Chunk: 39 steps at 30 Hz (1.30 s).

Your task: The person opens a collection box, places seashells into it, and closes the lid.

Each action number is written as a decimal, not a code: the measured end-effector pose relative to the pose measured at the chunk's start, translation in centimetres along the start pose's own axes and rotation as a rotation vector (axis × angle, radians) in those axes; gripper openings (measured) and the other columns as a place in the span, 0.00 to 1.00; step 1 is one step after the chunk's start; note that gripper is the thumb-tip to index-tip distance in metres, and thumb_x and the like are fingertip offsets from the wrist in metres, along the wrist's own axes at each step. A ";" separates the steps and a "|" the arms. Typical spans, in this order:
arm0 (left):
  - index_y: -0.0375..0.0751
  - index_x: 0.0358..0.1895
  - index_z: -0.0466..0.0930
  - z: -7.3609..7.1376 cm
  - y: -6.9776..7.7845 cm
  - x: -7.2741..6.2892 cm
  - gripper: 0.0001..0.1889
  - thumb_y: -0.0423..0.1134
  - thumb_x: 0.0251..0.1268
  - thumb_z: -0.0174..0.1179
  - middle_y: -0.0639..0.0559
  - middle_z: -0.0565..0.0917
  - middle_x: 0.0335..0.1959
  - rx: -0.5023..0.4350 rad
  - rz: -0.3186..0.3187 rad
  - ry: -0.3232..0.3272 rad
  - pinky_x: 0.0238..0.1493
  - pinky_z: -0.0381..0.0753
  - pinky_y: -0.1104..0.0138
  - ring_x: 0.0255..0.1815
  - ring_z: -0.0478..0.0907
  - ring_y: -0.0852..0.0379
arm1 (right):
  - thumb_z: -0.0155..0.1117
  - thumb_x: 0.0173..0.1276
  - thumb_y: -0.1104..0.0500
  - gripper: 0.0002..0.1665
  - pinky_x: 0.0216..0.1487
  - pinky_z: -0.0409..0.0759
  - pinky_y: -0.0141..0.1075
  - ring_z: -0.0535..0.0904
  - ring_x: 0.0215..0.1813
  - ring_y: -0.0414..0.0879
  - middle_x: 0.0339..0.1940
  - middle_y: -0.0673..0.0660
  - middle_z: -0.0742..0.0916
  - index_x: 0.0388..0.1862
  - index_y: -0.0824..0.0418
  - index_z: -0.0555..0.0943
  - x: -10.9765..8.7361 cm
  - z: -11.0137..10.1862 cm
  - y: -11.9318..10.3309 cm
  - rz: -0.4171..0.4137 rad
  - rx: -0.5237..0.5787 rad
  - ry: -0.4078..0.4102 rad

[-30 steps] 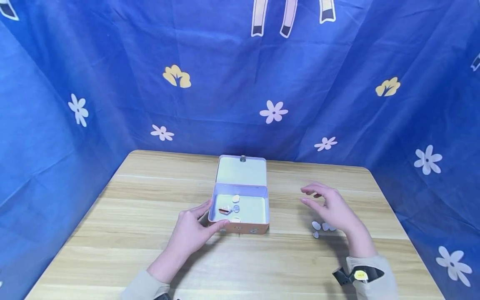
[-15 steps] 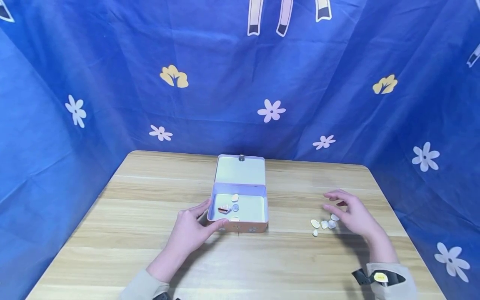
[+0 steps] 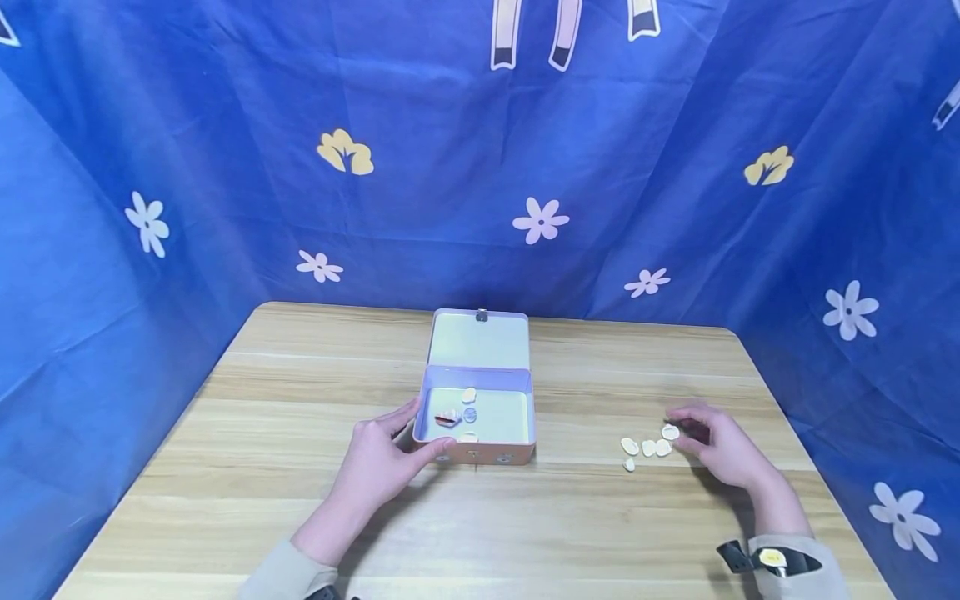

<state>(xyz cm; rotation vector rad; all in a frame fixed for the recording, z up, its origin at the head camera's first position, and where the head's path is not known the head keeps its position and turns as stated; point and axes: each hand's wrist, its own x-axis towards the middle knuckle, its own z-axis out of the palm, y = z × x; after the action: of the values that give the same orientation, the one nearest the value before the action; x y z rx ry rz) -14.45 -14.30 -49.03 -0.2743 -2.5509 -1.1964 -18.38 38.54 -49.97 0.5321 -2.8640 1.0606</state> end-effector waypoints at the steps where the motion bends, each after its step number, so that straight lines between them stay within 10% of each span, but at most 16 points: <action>1: 0.33 0.66 0.82 0.0 0.0 0.0 0.47 0.65 0.50 0.80 0.43 0.84 0.61 0.000 0.001 0.001 0.66 0.78 0.46 0.64 0.80 0.42 | 0.76 0.66 0.69 0.21 0.57 0.82 0.38 0.83 0.55 0.55 0.54 0.58 0.87 0.59 0.67 0.86 -0.1 0.1 0.1 0.002 -0.008 0.002; 22: 0.33 0.65 0.82 0.0 0.1 -0.2 0.46 0.64 0.50 0.81 0.44 0.84 0.61 0.006 -0.003 0.011 0.66 0.79 0.46 0.65 0.80 0.42 | 0.72 0.68 0.73 0.15 0.45 0.76 0.30 0.77 0.45 0.42 0.46 0.51 0.85 0.53 0.65 0.87 0.0 1.4 0.4 -0.029 -0.027 0.041; 39: 0.34 0.65 0.83 -0.1 0.3 -0.3 0.46 0.65 0.49 0.81 0.42 0.85 0.60 0.019 -0.004 0.010 0.66 0.78 0.46 0.64 0.81 0.43 | 0.68 0.76 0.67 0.17 0.40 0.83 0.36 0.83 0.41 0.48 0.46 0.58 0.89 0.61 0.68 0.83 2.7 -1.5 -4.7 -0.022 -0.021 0.019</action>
<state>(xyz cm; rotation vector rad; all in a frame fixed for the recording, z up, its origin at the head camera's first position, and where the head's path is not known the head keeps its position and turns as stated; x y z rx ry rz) -14.05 -14.24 -48.85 -0.2583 -2.5544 -1.1718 -19.48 35.33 -45.48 0.5486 -2.8428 1.0248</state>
